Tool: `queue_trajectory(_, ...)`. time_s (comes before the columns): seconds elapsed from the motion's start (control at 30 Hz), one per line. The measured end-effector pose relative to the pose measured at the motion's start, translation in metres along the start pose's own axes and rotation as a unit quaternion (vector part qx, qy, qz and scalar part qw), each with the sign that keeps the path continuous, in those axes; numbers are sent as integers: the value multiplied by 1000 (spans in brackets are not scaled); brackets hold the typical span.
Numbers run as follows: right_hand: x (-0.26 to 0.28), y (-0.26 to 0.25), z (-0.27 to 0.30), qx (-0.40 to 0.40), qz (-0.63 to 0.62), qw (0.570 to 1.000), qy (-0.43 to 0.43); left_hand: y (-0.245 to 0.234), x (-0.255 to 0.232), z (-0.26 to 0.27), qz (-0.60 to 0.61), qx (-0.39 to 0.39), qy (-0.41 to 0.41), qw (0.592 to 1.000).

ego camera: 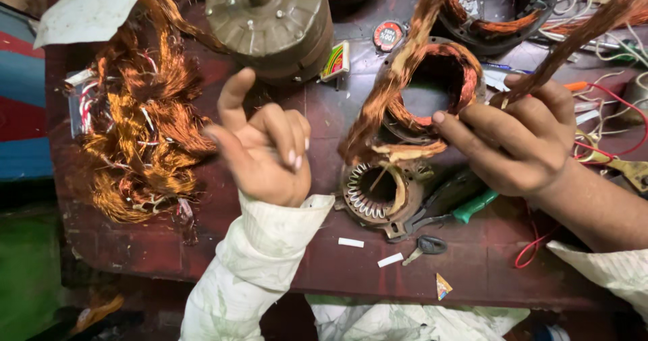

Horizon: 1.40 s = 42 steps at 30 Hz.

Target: The person strips insulation from copper wires and inserts them into slots on a motor stator. They use pliers to cut and adjust the wires while working at a cluttered workbench.

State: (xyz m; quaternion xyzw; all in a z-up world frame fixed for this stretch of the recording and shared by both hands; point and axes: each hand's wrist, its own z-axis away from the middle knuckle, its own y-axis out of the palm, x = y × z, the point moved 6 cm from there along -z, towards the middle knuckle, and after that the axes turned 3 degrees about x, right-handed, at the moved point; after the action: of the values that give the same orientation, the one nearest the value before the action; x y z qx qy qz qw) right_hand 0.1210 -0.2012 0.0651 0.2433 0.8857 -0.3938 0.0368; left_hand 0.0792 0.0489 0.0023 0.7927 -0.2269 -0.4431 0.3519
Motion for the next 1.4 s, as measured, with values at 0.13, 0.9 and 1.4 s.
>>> queue_trajectory(0.13,2,-2,-1,-11,-4,999,-30,4,26,0,-159,34,-126,979)
queue_trajectory(0.9,23,4,17,82,-377,882,270,84,16,29,-524,326,109,779)
queue_trajectory(1.4,4,12,44,81,-542,781,300,82,14,33,-582,271,141,754)
